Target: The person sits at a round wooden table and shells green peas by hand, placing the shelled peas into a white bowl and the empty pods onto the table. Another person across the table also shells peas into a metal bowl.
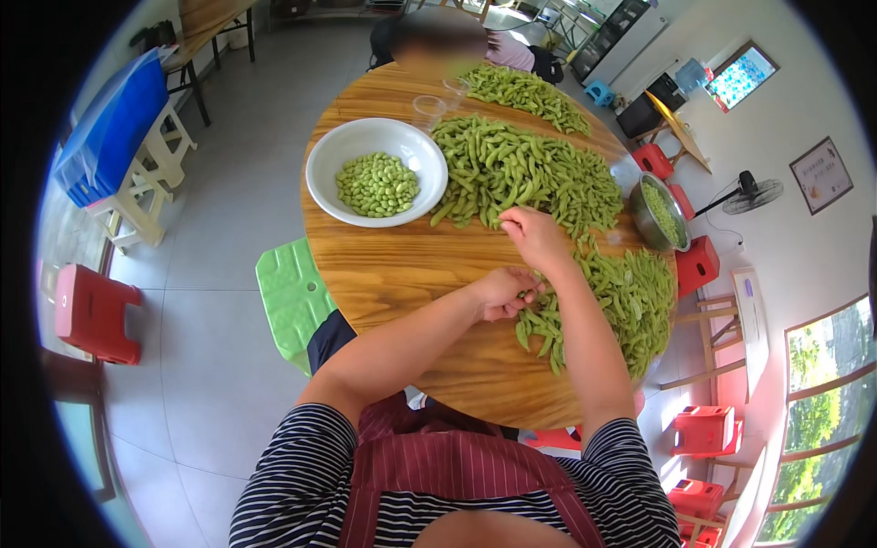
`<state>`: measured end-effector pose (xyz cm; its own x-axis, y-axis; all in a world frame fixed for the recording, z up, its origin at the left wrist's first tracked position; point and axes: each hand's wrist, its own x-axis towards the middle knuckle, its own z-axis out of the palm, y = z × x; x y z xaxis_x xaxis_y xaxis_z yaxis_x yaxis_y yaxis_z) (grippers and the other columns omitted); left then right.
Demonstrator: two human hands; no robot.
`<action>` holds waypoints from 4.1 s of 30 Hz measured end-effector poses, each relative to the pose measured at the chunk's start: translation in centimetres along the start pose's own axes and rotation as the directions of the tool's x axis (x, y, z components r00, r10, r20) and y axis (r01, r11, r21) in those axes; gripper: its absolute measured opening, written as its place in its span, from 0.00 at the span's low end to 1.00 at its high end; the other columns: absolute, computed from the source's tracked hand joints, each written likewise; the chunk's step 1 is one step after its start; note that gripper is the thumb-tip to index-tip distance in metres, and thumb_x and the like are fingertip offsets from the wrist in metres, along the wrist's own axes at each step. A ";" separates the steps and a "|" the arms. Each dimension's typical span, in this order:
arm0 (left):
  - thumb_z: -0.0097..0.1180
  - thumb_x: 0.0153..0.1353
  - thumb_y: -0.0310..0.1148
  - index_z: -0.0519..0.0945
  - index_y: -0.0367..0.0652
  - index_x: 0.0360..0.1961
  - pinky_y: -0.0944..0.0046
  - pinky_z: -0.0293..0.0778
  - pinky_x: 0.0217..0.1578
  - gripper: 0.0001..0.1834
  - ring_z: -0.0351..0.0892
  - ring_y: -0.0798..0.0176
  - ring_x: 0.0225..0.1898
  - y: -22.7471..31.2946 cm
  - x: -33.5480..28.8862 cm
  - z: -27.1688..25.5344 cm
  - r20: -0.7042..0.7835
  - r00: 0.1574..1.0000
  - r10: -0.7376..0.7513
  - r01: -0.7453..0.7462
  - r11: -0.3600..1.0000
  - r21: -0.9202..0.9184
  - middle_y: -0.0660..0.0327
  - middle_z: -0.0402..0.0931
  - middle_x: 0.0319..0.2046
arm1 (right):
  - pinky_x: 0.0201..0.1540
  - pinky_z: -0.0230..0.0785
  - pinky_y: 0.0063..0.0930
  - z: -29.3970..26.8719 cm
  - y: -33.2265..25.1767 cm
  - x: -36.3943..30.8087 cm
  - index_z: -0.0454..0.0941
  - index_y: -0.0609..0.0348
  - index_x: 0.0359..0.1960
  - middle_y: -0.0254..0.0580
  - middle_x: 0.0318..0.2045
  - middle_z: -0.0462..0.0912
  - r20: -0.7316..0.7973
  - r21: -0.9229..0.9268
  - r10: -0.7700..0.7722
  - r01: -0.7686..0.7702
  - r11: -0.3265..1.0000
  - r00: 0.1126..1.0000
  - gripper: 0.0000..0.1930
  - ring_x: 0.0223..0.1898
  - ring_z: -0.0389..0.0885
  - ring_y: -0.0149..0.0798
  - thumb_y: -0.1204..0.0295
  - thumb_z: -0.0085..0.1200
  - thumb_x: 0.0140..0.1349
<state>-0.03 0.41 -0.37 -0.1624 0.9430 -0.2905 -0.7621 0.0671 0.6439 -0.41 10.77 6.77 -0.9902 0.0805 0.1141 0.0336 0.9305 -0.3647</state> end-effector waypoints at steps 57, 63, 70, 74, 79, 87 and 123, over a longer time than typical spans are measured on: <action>0.47 0.61 0.30 0.74 0.42 0.26 0.78 0.51 0.16 0.08 0.54 0.79 0.15 0.1 -0.4 1.2 -0.100 0.902 0.420 -0.329 0.819 0.469 0.72 0.64 0.15 | 0.23 0.61 0.15 1.3 4.9 -11.1 0.75 0.64 0.28 0.31 0.20 0.73 0.119 0.964 0.348 -0.192 0.184 0.930 0.06 0.20 0.66 0.21 0.73 0.53 0.54; 0.47 0.62 0.31 0.73 0.42 0.26 0.77 0.49 0.15 0.08 0.52 0.78 0.15 0.0 -0.4 0.8 -0.040 0.949 0.312 -0.289 0.914 0.284 0.70 0.63 0.16 | 0.21 0.57 0.14 2.0 5.2 -11.0 0.74 0.61 0.24 0.29 0.18 0.71 0.099 0.978 0.330 -0.153 0.141 0.939 0.03 0.18 0.64 0.21 0.75 0.51 0.51; 0.47 0.61 0.31 0.74 0.39 0.28 0.76 0.51 0.16 0.08 0.55 0.76 0.15 0.5 -0.7 0.9 -0.045 0.989 0.144 -0.141 0.988 0.060 0.68 0.65 0.17 | 0.21 0.58 0.15 1.4 4.6 -11.0 0.74 0.62 0.24 0.29 0.18 0.72 0.114 0.962 0.373 -0.196 0.190 0.921 0.03 0.18 0.66 0.22 0.75 0.51 0.51; 0.51 0.57 0.29 0.75 0.37 0.32 0.70 0.64 0.20 0.06 0.67 0.66 0.18 -0.5 -0.5 1.8 -0.054 0.753 0.656 -0.232 0.342 0.911 0.60 0.73 0.21 | 0.24 0.64 0.20 1.1 4.7 -11.1 0.75 0.63 0.25 0.33 0.18 0.75 -0.009 0.776 0.454 -0.280 0.566 0.891 0.05 0.19 0.70 0.25 0.74 0.52 0.50; 0.51 0.55 0.28 0.75 0.37 0.34 0.62 0.69 0.26 0.07 0.73 0.53 0.22 -0.8 -0.4 1.6 0.085 0.703 0.706 -0.204 0.086 0.975 0.49 0.74 0.24 | 0.26 0.67 0.23 1.4 3.7 -11.1 0.76 0.63 0.25 0.40 0.19 0.78 -0.074 0.636 0.455 -0.309 0.706 0.887 0.06 0.20 0.74 0.31 0.73 0.53 0.48; 0.46 0.57 0.26 0.74 0.35 0.35 0.66 0.67 0.22 0.07 0.71 0.63 0.20 -0.9 -0.3 1.5 0.025 0.764 0.644 -0.198 0.197 0.960 0.54 0.73 0.20 | 0.23 0.63 0.20 1.1 3.2 -11.1 0.73 0.63 0.22 0.35 0.17 0.75 -0.116 0.536 0.388 -0.271 0.799 0.914 0.03 0.18 0.70 0.27 0.77 0.52 0.48; 0.43 0.64 0.35 0.70 0.44 0.31 0.77 0.55 0.13 0.08 0.60 0.75 0.16 -1.7 1.4 -0.1 -0.198 0.930 0.310 -0.303 0.951 0.063 0.66 0.65 0.19 | 0.24 0.64 0.16 1.5 2.0 -11.1 0.74 0.65 0.30 0.32 0.20 0.75 -0.005 0.839 0.447 -0.239 0.489 0.894 0.07 0.21 0.71 0.23 0.73 0.53 0.54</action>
<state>0.99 1.59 -1.92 -0.5111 0.8332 -0.2110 -0.6360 -0.2016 0.7449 10.43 11.22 3.37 -0.8699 0.4900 -0.0560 0.1395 0.1355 -0.9809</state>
